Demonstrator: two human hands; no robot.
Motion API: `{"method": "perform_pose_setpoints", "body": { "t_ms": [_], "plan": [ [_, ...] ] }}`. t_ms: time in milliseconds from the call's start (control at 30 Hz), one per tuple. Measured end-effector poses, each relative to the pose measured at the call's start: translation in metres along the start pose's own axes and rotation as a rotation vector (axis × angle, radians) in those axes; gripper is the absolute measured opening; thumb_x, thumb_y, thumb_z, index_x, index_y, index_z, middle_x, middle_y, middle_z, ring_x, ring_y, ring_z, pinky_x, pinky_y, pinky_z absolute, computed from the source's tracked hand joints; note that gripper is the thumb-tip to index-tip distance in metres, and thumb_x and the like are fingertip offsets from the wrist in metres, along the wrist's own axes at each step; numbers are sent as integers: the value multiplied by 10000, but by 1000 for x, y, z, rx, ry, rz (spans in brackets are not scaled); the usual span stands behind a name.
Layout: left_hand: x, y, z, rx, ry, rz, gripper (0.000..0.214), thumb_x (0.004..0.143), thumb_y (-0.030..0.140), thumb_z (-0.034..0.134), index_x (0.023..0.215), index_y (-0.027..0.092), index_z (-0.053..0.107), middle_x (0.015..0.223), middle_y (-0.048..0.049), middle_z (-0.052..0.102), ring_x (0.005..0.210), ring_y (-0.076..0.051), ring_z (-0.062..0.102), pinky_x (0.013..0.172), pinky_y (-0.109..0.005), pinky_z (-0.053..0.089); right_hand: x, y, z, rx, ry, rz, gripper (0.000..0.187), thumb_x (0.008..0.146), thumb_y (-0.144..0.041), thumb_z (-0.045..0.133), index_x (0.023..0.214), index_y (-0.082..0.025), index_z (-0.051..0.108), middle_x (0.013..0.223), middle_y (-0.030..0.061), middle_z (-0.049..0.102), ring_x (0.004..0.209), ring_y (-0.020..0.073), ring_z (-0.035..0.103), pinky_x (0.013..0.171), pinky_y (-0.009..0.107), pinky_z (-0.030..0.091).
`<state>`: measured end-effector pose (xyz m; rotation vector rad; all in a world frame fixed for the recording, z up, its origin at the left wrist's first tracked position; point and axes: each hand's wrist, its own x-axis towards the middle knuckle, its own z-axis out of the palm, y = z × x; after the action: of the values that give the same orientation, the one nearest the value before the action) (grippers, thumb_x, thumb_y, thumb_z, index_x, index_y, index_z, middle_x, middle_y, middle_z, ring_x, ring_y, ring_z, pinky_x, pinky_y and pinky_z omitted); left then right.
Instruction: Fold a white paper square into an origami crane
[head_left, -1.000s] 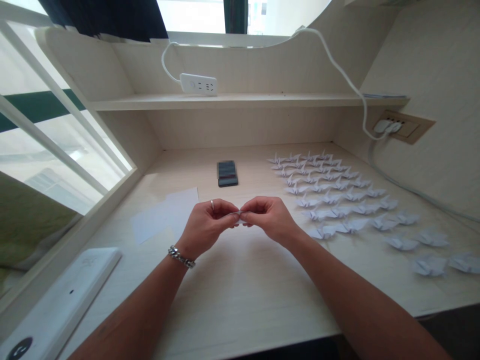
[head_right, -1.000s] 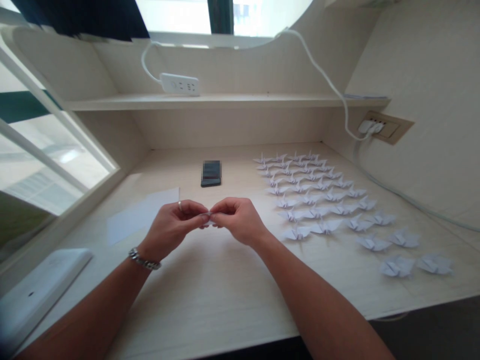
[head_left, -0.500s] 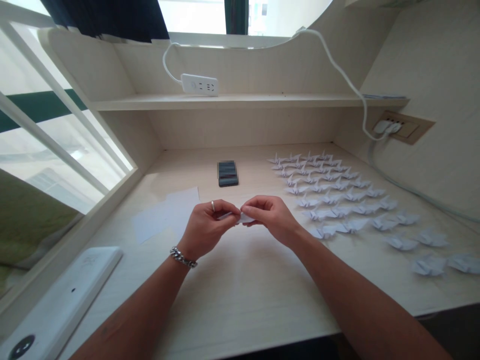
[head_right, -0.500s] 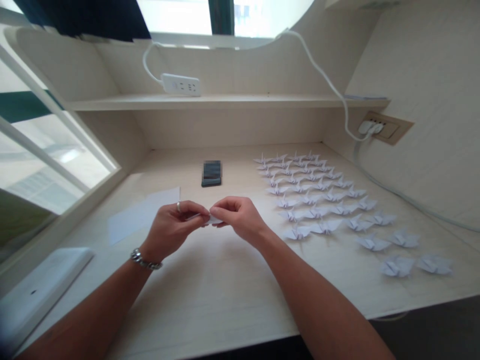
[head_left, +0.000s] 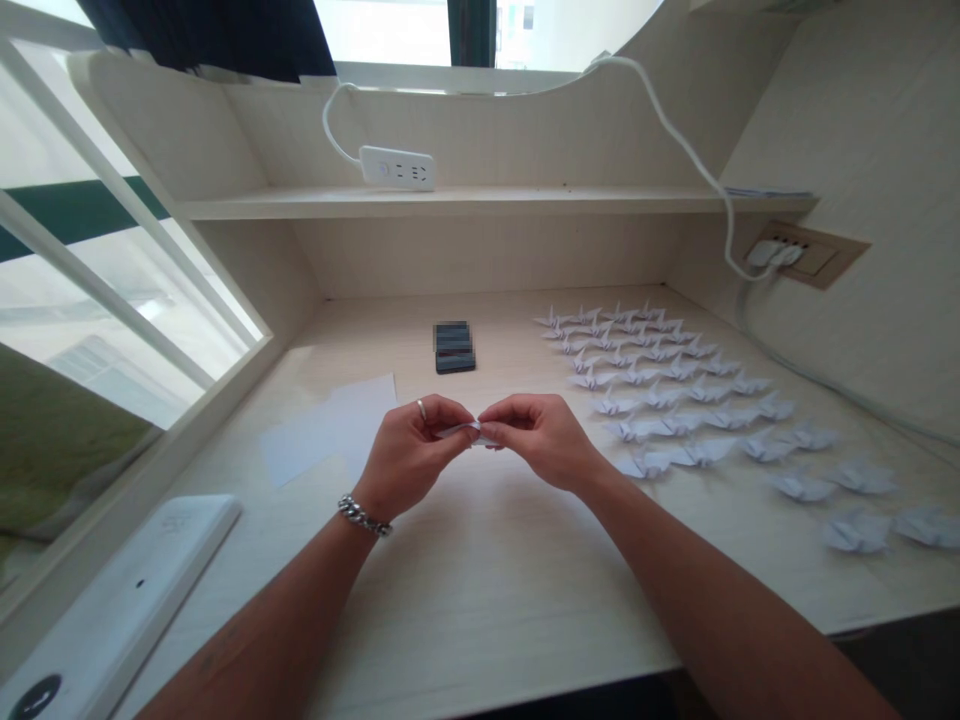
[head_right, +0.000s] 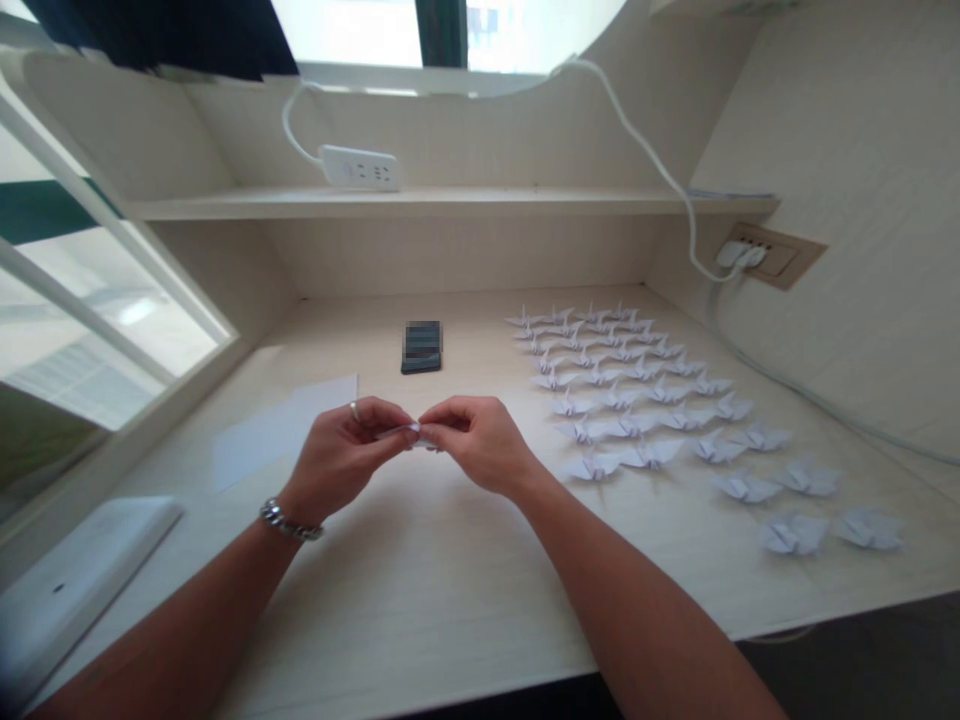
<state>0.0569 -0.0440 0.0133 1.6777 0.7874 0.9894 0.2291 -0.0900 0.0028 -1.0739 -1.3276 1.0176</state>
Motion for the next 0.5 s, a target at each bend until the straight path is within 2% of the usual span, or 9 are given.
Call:
{"method": "perform_pose_setpoints", "body": {
  "t_ms": [267, 500],
  "plan": [
    [2, 0, -3, -134, -37, -22, 188, 713, 198, 762, 862, 124, 676, 792, -45, 732, 728, -160, 697, 708, -279, 585, -2, -2, 1, -170, 79, -79, 112, 770, -210, 670, 839, -153, 737, 797, 51, 733, 727, 164, 669, 681, 283, 538],
    [2, -4, -1, -57, 20, -9, 169, 693, 214, 784, 796, 127, 682, 750, -29, 715, 709, -143, 679, 695, -255, 572, -4, -1, 3, -295, 84, -133, 110, 801, -229, 651, 864, -180, 726, 834, 41, 738, 773, 170, 683, 734, 290, 534]
  ]
}}
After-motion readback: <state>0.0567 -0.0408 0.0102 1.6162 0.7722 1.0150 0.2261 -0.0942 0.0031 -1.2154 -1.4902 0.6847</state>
